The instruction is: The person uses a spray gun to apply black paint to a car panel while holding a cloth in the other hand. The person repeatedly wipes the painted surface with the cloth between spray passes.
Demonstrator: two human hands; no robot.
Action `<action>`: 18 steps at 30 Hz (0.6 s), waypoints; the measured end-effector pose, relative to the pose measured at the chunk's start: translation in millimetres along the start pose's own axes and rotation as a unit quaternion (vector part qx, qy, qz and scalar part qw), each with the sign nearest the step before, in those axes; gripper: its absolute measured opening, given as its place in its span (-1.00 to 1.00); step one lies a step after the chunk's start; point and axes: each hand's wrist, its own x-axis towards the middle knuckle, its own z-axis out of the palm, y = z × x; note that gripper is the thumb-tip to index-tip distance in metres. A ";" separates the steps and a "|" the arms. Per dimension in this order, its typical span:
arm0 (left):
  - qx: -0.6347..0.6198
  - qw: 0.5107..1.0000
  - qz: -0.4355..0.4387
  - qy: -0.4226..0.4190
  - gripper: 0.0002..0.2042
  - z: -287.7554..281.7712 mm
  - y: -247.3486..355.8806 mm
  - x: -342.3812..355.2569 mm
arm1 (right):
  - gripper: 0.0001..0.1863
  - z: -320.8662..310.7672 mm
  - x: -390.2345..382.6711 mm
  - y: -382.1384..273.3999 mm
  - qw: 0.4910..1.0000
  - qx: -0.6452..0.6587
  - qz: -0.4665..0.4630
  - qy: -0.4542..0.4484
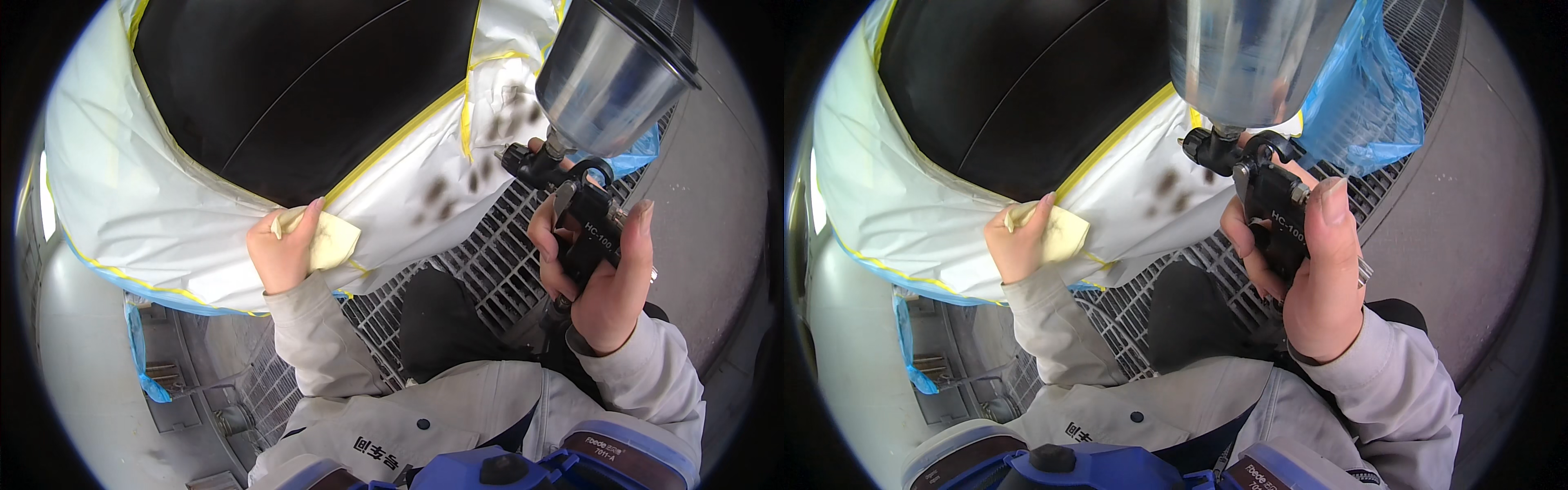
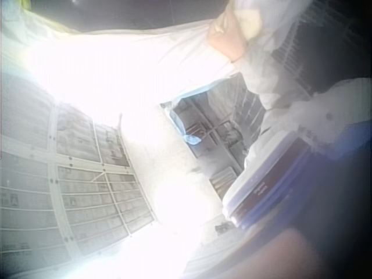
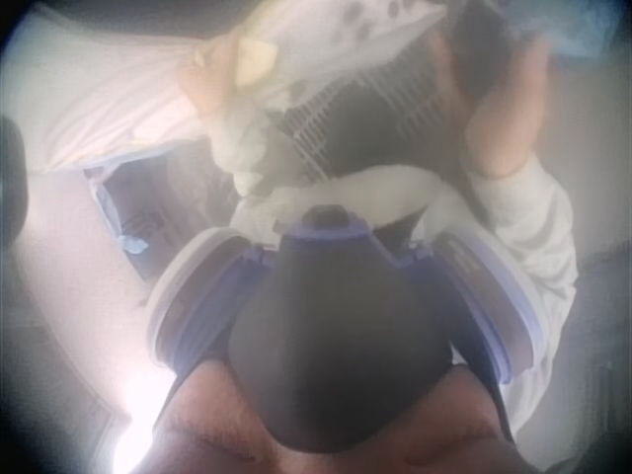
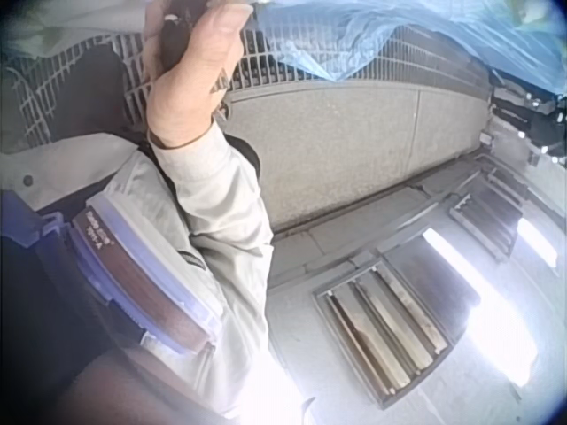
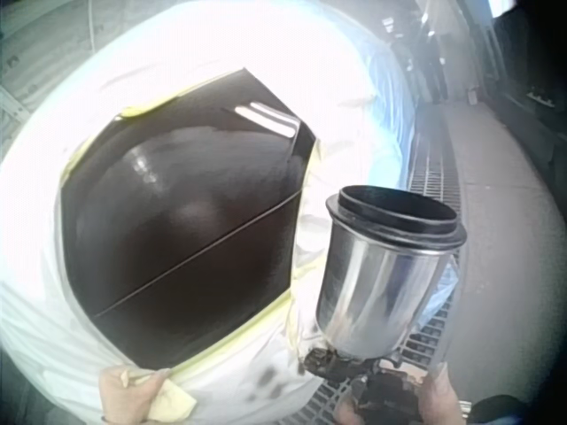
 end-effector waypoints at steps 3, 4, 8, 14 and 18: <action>0.001 1.000 -0.001 -0.001 -0.74 -0.1 0.5 -0.3 | -0.04 0.1 -0.3 -0.9 1.000 -0.003 -0.003 -0.001; -0.003 1.000 -0.004 -0.003 -0.74 -0.1 0.6 -0.4 | -0.05 0.1 -0.6 -1.4 1.000 -0.003 -0.004 -0.001; 0.016 1.000 0.007 0.008 -0.74 1.1 0.7 -1.2 | -0.03 -0.1 -2.5 -4.4 1.000 0.007 0.001 0.008; 0.011 1.000 -0.002 0.008 -0.74 1.5 -0.2 -1.4 | -0.01 -2.5 -4.3 -8.1 1.000 0.011 0.010 0.018; 0.003 1.000 -0.008 0.001 -0.75 1.1 -0.6 -0.9 | -0.02 -3.6 -4.6 -6.5 1.000 0.010 0.000 0.021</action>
